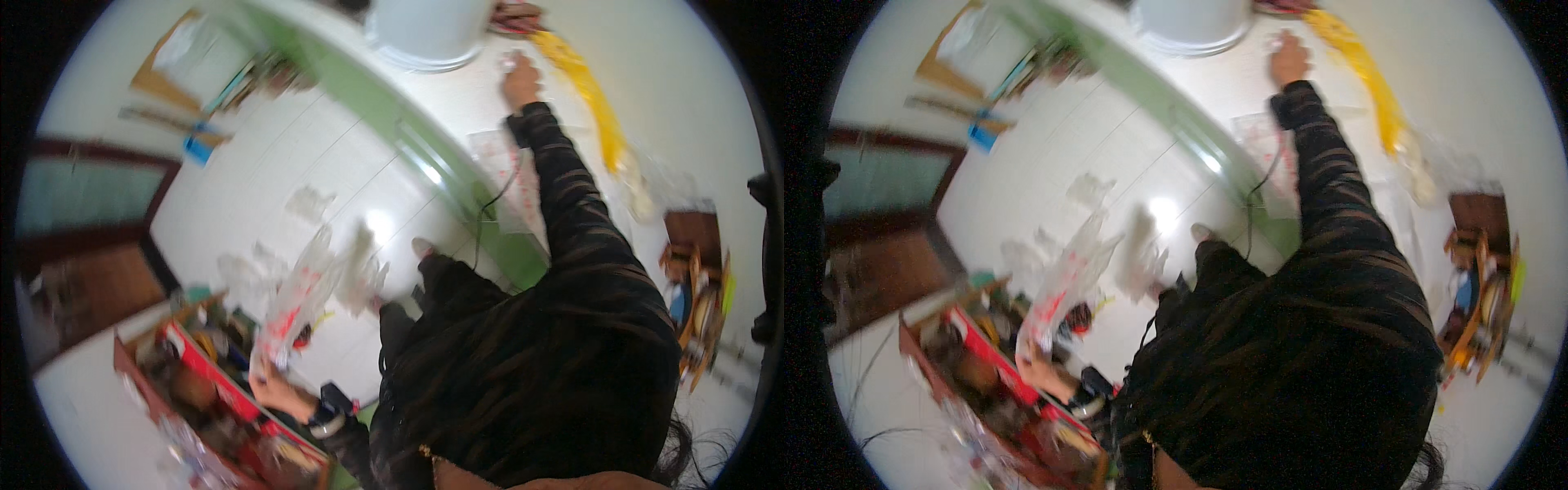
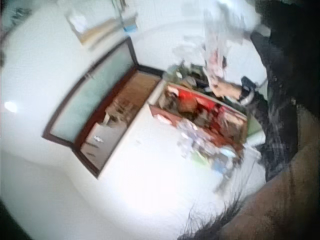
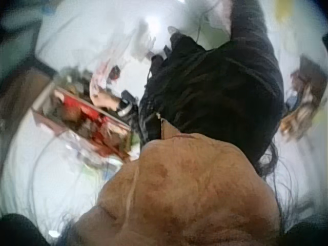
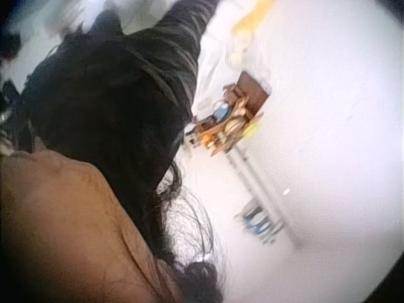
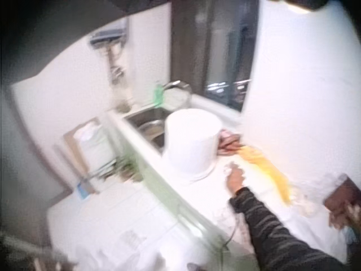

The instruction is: The person repeatedly picks up small plastic bags from the floor and countertop, opens them, and places them into a larger white plastic bag with red text. The person also folds and ties the larger bag after filling it.

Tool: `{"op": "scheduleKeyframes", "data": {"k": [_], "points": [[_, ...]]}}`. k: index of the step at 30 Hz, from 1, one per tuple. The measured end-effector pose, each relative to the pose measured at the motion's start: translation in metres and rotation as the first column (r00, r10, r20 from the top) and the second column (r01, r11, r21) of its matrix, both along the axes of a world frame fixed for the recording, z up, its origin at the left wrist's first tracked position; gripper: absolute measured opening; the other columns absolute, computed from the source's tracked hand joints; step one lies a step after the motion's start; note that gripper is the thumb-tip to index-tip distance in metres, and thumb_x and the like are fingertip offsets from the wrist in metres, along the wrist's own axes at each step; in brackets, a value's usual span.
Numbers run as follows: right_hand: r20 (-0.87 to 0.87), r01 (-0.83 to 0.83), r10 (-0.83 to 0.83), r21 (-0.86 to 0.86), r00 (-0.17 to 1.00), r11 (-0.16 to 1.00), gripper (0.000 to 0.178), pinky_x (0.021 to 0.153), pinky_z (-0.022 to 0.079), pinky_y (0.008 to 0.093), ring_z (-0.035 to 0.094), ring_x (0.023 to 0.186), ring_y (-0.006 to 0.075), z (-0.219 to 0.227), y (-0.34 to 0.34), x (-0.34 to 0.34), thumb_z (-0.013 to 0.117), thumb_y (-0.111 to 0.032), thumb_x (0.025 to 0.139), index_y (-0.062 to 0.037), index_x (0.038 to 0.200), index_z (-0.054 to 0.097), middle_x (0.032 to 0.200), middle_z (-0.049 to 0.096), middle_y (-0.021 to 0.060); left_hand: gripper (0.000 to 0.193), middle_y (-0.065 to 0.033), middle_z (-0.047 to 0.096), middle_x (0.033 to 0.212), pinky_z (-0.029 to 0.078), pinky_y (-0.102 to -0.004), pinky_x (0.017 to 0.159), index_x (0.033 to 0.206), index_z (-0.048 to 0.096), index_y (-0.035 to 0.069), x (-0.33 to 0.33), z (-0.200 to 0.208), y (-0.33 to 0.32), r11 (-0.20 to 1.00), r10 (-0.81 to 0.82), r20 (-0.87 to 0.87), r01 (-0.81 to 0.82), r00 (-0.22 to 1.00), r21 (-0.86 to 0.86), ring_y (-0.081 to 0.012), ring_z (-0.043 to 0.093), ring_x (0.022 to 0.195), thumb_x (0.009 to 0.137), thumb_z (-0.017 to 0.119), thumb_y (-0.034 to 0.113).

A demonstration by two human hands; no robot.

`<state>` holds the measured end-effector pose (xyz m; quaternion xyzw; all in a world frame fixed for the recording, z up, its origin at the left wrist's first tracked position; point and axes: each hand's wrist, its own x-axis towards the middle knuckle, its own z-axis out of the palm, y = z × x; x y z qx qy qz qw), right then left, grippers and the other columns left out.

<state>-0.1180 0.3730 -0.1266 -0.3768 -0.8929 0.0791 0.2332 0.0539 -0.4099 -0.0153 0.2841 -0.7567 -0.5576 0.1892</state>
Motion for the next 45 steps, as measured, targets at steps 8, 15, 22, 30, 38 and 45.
{"op": "scheduleKeyframes", "data": {"k": [8,15,22,30,38,45], "points": [[0.444,-0.206,0.186,-0.005,0.877,0.979,0.043,0.102,0.052,0.0538,0.065,0.119,0.0441,0.027,-0.01,-0.027,0.059,-0.034,0.096,-0.0121,0.133,0.063,0.129,0.067,0.0202,0.014,-0.006,0.073,0.096,0.053,-0.0271,0.077,0.106,0.075,-0.003,0.007,-0.007,0.015,0.977,0.109,-0.104,-0.088,0.989,0.196,-0.0121,0.064,0.083,0.092,0.07,-0.003],[-0.313,-0.615,0.843,-0.788,0.438,0.028,0.056,0.085,0.058,0.036,0.069,0.099,0.0211,0.11,-0.318,0.051,0.07,-0.021,0.09,-0.0138,0.144,0.059,0.117,0.069,0.012,0.016,-0.0045,0.07,0.092,0.052,-0.0282,0.078,0.106,0.072,-0.004,-0.015,-0.001,0.034,0.988,0.052,-0.229,-0.084,0.972,-0.13,-0.012,0.06,0.082,0.09,0.069,-0.002],[-0.416,-0.652,0.86,-0.746,0.295,-0.136,0.057,0.088,0.055,0.0419,0.07,0.1,0.03,0.141,-0.527,0.076,0.073,-0.03,0.089,0.0021,0.133,0.057,0.116,0.069,0.0226,0.015,-0.0111,0.062,0.093,0.051,-0.0348,0.078,0.1,0.065,-0.003,-0.024,0.014,0.081,0.889,-0.191,-0.27,0.05,0.944,-0.455,-0.0239,0.061,0.084,0.086,0.068,-0.006],[-0.616,-0.209,0.686,-0.783,0.388,-0.586,0.052,0.085,0.054,0.034,0.064,0.098,0.0208,0.142,-0.573,0.086,0.057,-0.04,0.105,0.0038,0.133,0.054,0.111,0.064,0.0144,0.029,-0.0169,0.059,0.113,0.051,-0.0411,0.09,0.116,0.066,-0.002,-0.002,0.026,0.073,0.82,-0.342,-0.249,0.159,0.906,-0.55,-0.0341,0.061,0.103,0.088,0.074,0.003],[-0.479,-0.232,0.771,-0.878,0.42,-0.419,0.04,0.08,0.053,0.0301,0.061,0.1,0.0152,0.148,-0.589,0.089,0.063,-0.031,0.102,0.0011,0.126,0.058,0.111,0.063,0.0087,0.047,-0.0164,0.058,0.127,0.049,-0.0429,0.1,0.135,0.061,0.0,0.015,0.029,0.044,0.911,-0.369,-0.182,0.315,0.911,-0.267,-0.0307,0.058,0.116,0.094,0.077,0.015],[-0.601,-0.148,0.442,-0.687,0.666,-0.711,0.041,0.076,0.061,0.0344,0.069,0.095,0.022,0.14,-0.611,0.109,0.067,-0.019,0.1,0.0085,0.129,0.056,0.114,0.067,0.016,0.06,-0.0171,0.061,0.133,0.052,-0.0395,0.1,0.142,0.058,0.0,0.017,0.031,0.05,0.959,-0.265,-0.199,0.236,0.944,-0.158,-0.0289,0.06,0.123,0.087,0.081,0.008]]}}
